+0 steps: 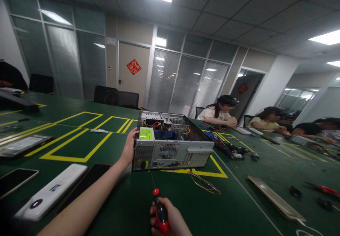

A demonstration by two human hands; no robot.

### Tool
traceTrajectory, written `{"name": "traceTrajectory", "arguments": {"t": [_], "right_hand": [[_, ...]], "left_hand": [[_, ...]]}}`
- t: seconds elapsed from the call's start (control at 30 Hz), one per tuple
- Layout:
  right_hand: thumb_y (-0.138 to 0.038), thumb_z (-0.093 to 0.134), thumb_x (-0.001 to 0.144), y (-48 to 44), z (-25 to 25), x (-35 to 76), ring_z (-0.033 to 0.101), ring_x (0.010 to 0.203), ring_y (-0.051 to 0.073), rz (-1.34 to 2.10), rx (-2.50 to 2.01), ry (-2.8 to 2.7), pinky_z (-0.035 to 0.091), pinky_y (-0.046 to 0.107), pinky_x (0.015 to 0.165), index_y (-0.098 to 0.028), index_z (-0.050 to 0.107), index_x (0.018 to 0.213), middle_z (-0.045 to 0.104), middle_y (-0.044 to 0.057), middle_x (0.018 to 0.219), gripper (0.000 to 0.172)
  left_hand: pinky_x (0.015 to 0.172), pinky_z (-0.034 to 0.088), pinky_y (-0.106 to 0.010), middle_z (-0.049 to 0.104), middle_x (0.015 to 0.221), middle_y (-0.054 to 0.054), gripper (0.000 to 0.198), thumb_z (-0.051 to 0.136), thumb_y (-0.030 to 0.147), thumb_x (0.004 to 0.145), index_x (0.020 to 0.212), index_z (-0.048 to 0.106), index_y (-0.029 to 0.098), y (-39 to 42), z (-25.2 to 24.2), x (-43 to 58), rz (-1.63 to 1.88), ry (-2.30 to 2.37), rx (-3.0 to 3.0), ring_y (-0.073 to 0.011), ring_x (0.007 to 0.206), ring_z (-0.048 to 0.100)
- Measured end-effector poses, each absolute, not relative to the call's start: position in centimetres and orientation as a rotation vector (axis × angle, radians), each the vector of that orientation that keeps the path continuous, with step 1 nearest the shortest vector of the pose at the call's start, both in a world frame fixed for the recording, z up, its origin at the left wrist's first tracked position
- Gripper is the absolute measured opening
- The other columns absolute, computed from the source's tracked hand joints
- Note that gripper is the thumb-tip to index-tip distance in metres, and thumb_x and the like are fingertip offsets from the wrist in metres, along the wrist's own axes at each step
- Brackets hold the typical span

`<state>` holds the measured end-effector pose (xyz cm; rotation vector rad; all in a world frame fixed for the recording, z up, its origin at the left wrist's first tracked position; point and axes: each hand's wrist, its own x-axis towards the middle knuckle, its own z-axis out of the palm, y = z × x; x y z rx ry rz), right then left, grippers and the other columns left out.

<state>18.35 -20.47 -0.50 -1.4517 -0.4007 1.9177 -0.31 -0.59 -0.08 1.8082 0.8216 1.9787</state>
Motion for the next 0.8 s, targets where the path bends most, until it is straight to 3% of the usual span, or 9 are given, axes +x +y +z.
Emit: {"name": "traceTrajectory", "arguments": {"t": [0.2,0.43,0.57,0.8], "right_hand": [[-0.036,0.032,0.098,-20.32,-0.53,18.52,0.048,0.037,0.007,1.911,-1.368,-0.4,0.029,0.014,0.031,-0.015,0.063,0.088,0.059,-0.001,0.059,0.039],[-0.046,0.04,0.097,-20.23,-0.57,18.79,0.027,0.029,0.001,2.021,-1.32,-0.404,0.014,0.009,0.031,-0.013,0.058,0.062,0.038,-0.005,0.039,0.052],[-0.041,0.038,0.099,-20.27,-0.78,18.66,0.028,0.031,0.0,2.019,-1.301,-0.368,0.018,0.008,0.032,-0.012,0.059,0.063,0.04,-0.006,0.041,0.05],[-0.038,0.046,0.097,-20.43,-0.81,18.62,0.054,0.047,0.005,1.94,-1.346,-0.317,0.037,0.011,0.04,-0.012,0.063,0.076,0.055,-0.001,0.057,0.037]], "left_hand": [[0.115,0.034,-0.045,0.049,0.142,-0.008,0.042,0.028,0.046,0.099,0.121,0.057,0.026,-0.61,-0.1,-0.33,1.969,0.843,1.801,-0.0224,0.134,0.045],[0.115,0.034,-0.046,0.049,0.142,-0.008,0.043,0.027,0.046,0.099,0.122,0.057,0.025,-0.61,-0.14,-0.31,1.966,0.855,1.804,-0.0232,0.135,0.044],[0.115,0.033,-0.046,0.048,0.142,-0.009,0.044,0.027,0.047,0.099,0.122,0.056,0.024,-0.68,-0.09,-0.35,1.957,0.857,1.809,-0.0229,0.135,0.044],[0.115,0.034,-0.046,0.05,0.141,-0.008,0.043,0.028,0.047,0.099,0.121,0.057,0.026,-0.6,-0.13,-0.3,1.979,0.838,1.801,-0.0229,0.134,0.045]]}}
